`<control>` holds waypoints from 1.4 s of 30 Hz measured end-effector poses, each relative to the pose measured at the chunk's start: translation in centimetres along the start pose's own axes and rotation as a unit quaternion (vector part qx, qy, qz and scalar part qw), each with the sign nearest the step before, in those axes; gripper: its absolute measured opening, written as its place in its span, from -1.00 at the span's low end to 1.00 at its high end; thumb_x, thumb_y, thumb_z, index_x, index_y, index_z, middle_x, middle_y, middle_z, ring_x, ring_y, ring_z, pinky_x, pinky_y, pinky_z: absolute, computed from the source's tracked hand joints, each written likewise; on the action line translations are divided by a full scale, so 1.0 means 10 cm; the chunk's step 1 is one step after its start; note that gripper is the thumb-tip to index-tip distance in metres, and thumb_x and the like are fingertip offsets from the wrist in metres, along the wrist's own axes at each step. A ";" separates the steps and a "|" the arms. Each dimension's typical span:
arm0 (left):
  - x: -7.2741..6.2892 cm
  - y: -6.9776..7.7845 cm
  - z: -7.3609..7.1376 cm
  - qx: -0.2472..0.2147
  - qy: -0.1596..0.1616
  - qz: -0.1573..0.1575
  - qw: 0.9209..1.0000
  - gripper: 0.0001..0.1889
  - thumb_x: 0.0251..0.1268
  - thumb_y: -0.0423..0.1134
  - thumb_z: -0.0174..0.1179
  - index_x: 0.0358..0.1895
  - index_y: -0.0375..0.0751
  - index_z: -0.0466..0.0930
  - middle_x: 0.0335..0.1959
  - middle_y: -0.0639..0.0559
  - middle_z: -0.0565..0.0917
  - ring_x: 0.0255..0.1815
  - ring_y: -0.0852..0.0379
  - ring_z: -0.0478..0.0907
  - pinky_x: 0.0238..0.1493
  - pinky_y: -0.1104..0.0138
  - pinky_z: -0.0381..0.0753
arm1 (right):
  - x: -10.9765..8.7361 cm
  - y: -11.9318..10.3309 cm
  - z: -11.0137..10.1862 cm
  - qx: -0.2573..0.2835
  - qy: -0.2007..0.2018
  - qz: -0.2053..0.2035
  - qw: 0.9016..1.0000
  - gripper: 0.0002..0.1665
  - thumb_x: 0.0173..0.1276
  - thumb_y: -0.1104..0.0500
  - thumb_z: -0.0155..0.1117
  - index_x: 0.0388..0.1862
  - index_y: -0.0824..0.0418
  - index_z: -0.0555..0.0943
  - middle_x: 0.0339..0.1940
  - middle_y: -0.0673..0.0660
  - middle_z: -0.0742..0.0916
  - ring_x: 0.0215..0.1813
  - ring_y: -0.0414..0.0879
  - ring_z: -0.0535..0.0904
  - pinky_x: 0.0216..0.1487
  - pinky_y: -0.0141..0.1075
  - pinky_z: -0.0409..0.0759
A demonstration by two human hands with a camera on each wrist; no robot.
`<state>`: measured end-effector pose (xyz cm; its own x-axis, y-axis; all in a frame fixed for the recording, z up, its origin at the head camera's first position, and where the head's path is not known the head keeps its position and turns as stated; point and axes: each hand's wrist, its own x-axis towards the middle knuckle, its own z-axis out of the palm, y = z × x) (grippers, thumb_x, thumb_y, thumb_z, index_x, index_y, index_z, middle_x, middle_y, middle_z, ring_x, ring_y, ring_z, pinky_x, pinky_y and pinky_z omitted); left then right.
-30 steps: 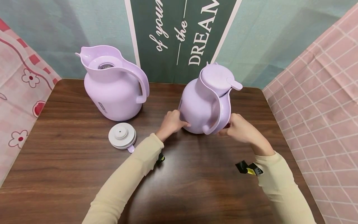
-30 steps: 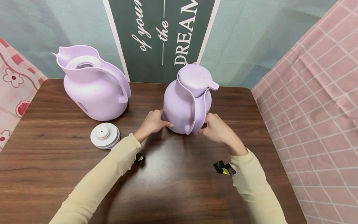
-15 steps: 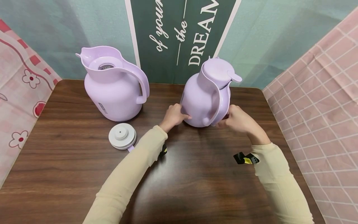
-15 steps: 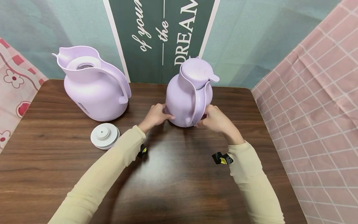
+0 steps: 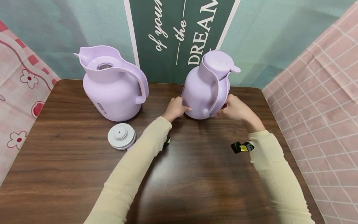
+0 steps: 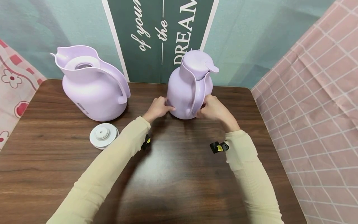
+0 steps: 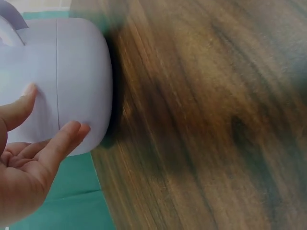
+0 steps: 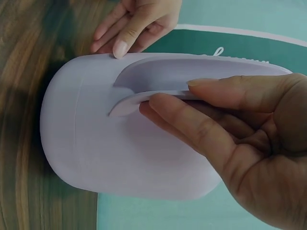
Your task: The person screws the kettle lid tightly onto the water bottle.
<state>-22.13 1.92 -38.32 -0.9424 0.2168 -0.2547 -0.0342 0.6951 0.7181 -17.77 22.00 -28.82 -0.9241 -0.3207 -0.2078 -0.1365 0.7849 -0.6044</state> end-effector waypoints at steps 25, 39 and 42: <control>0.21 0.11 -0.07 0.035 -0.029 -0.031 0.998 -0.44 0.29 -0.08 0.08 0.28 -0.31 0.27 0.23 -0.18 0.38 0.25 -0.05 0.27 0.15 0.24 0.32 | 0.23 0.04 -0.08 0.064 0.004 0.052 0.997 -0.65 -0.10 0.44 0.30 -0.22 0.38 0.56 -0.30 0.20 0.67 -0.31 -0.07 0.56 -0.25 -0.26 0.54; 0.24 0.14 -0.09 0.041 -0.046 -0.018 0.998 -0.47 0.36 -0.11 -0.02 0.29 -0.35 0.23 0.23 -0.19 0.37 0.25 -0.05 0.27 0.15 0.25 0.31 | 0.28 0.03 -0.10 0.128 -0.015 0.058 0.990 -0.68 0.01 0.50 0.20 -0.18 0.51 0.50 -0.28 0.31 0.65 -0.36 -0.02 0.63 -0.26 -0.16 0.60; 0.25 0.13 -0.09 0.040 -0.047 -0.017 0.998 -0.47 0.36 -0.10 -0.02 0.29 -0.36 0.23 0.23 -0.19 0.37 0.26 -0.06 0.26 0.16 0.25 0.31 | 0.29 0.03 -0.10 0.146 -0.017 0.061 0.987 -0.68 0.01 0.54 0.15 -0.18 0.53 0.49 -0.27 0.32 0.63 -0.30 0.04 0.63 -0.23 -0.15 0.59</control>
<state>-24.83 2.75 -37.47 -0.9054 0.2525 -0.3412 -0.0359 0.7554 0.6543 -20.83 21.86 -28.83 -0.9143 -0.2550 -0.3145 0.0874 0.6341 -0.7683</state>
